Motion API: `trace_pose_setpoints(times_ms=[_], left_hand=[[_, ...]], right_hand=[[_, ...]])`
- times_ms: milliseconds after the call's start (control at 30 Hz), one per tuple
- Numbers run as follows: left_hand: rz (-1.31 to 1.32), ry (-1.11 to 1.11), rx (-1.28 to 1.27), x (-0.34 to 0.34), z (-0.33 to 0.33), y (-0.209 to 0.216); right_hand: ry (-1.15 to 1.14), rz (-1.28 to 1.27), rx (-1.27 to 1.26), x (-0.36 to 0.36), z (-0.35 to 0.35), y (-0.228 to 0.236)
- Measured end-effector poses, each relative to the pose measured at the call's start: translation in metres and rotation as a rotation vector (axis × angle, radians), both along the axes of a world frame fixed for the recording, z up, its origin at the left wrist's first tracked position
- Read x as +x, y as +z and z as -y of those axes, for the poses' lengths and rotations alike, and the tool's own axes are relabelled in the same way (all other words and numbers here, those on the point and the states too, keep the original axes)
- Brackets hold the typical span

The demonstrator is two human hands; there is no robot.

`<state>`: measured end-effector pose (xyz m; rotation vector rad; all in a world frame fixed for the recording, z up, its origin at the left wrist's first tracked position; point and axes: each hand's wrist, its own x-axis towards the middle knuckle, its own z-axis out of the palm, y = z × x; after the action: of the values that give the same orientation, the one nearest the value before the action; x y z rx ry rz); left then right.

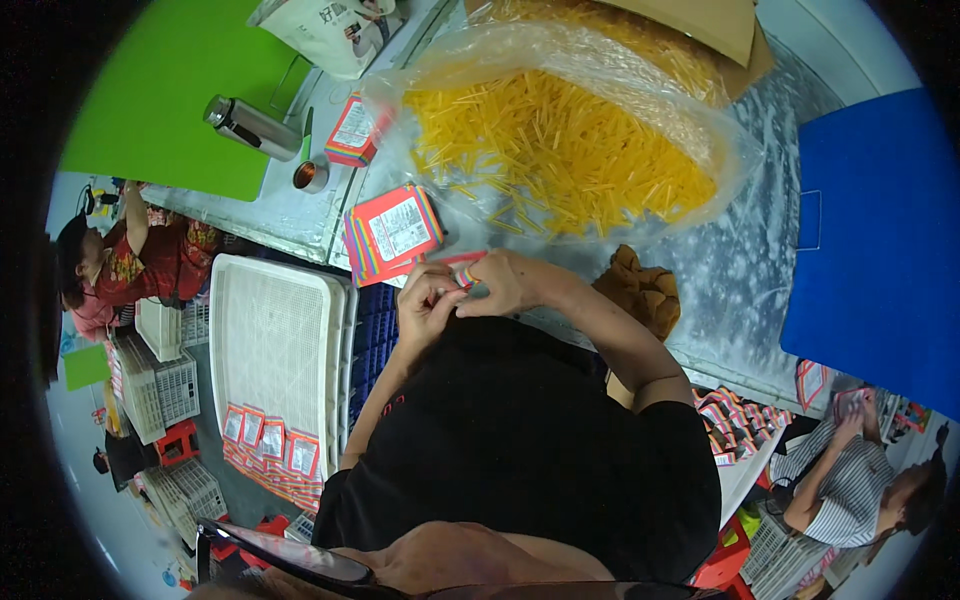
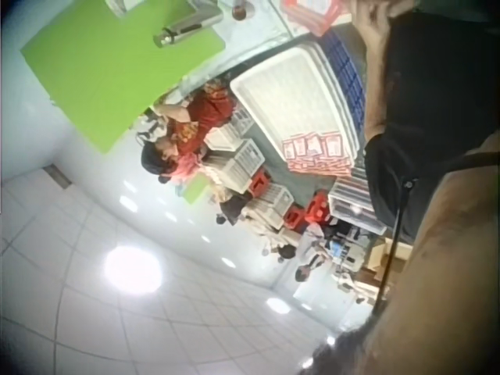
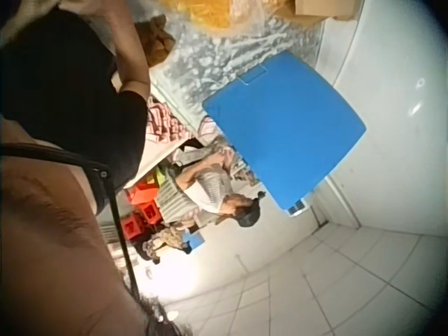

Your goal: Packing small yellow toy accessories into plastic-wrapped cards.

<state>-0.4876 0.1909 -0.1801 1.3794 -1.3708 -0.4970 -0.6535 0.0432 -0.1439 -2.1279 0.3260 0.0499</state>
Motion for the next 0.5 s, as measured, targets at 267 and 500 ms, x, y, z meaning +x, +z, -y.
trace_pose_setpoints(times_ms=[267, 500], left_hand=[[-0.009, -0.549, 0.590, 0.015, 0.019, 0.030], [0.140, -0.467, 0.492, -0.001, 0.023, 0.019]], right_hand=[[0.098, 0.107, -0.031, -0.010, -0.008, 0.014], [0.046, 0.126, -0.124, -0.025, -0.001, 0.031]])
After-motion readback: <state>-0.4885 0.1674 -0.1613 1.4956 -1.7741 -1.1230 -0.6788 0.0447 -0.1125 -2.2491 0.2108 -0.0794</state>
